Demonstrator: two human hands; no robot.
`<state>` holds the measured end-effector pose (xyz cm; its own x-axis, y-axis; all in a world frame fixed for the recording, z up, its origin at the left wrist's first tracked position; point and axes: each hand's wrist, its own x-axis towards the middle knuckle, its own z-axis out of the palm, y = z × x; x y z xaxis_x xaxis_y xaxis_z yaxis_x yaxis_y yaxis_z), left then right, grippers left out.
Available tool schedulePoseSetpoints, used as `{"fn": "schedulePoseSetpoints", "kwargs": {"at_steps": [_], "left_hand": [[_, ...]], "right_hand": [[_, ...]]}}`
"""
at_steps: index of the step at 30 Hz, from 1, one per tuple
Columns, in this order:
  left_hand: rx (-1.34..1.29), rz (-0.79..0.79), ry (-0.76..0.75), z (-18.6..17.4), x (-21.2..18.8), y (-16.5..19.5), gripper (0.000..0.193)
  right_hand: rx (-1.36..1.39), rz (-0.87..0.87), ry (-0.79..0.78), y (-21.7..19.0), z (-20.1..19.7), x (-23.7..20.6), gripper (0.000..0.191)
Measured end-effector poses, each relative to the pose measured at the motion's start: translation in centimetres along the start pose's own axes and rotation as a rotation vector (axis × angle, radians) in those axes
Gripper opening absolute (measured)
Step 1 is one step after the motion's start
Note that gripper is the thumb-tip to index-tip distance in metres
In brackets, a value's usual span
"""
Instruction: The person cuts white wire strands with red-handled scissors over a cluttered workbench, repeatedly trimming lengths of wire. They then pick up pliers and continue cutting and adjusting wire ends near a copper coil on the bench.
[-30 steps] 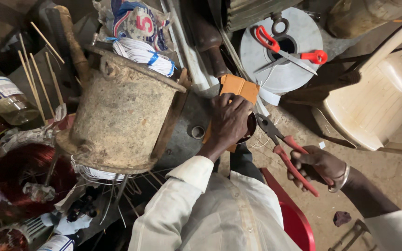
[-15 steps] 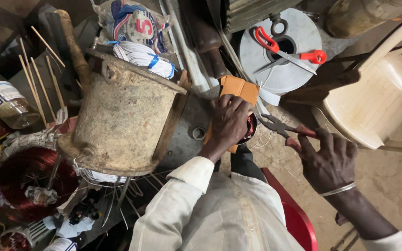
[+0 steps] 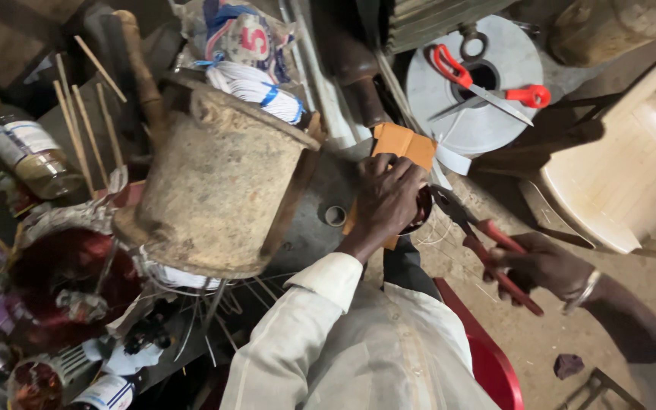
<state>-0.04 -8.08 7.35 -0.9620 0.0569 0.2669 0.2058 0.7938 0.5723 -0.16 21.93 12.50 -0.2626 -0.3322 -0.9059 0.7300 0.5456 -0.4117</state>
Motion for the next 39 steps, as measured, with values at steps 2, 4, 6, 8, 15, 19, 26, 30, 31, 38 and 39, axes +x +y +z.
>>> {"fn": "schedulePoseSetpoints", "kwargs": {"at_steps": [2,4,6,8,15,19,26,30,31,38,39], "left_hand": [[-0.073,0.009,0.027,0.0,0.0,-0.1,0.009],[-0.130,0.022,0.051,-0.1,-0.2,-0.4,0.010],[-0.179,0.049,0.067,-0.1,-0.3,-0.6,0.015],[-0.234,0.005,0.096,-0.1,-0.5,-0.7,0.017],[-0.290,-0.065,0.093,0.5,-0.4,-1.1,0.011],[-0.291,-0.055,0.094,0.8,-0.3,-1.3,0.007],[-0.227,-0.054,0.042,0.7,-0.2,-1.5,0.007],[-0.193,-0.049,0.028,0.9,-0.1,-1.5,0.008],[-0.188,-0.050,0.030,1.0,-0.1,-1.5,0.009],[-0.166,-0.048,0.034,0.8,0.0,-1.1,0.008],[-0.159,-0.041,0.040,0.7,0.0,-1.1,0.008]], "right_hand": [[-0.099,0.012,0.045,0.0,-0.8,-0.1,0.039],[-0.300,-0.071,0.132,0.2,-0.8,-0.6,0.039],[-0.594,-0.248,0.273,0.4,-0.2,-1.5,0.041],[-1.031,-0.504,0.604,0.6,0.9,-2.3,0.049],[-1.483,-0.573,0.976,-1.6,3.8,-2.6,0.058],[-1.472,-0.665,1.018,-3.3,4.7,-2.3,0.048],[-1.617,-0.735,1.077,-4.3,4.0,-1.9,0.028],[-1.700,-0.736,1.063,-4.6,3.0,-1.8,0.034],[-1.725,-0.737,1.043,-4.6,2.7,-1.9,0.036],[-1.520,-0.715,0.664,-4.2,-0.8,-0.4,0.048],[-1.413,-0.707,0.565,-4.1,-1.6,0.2,0.049]]}}
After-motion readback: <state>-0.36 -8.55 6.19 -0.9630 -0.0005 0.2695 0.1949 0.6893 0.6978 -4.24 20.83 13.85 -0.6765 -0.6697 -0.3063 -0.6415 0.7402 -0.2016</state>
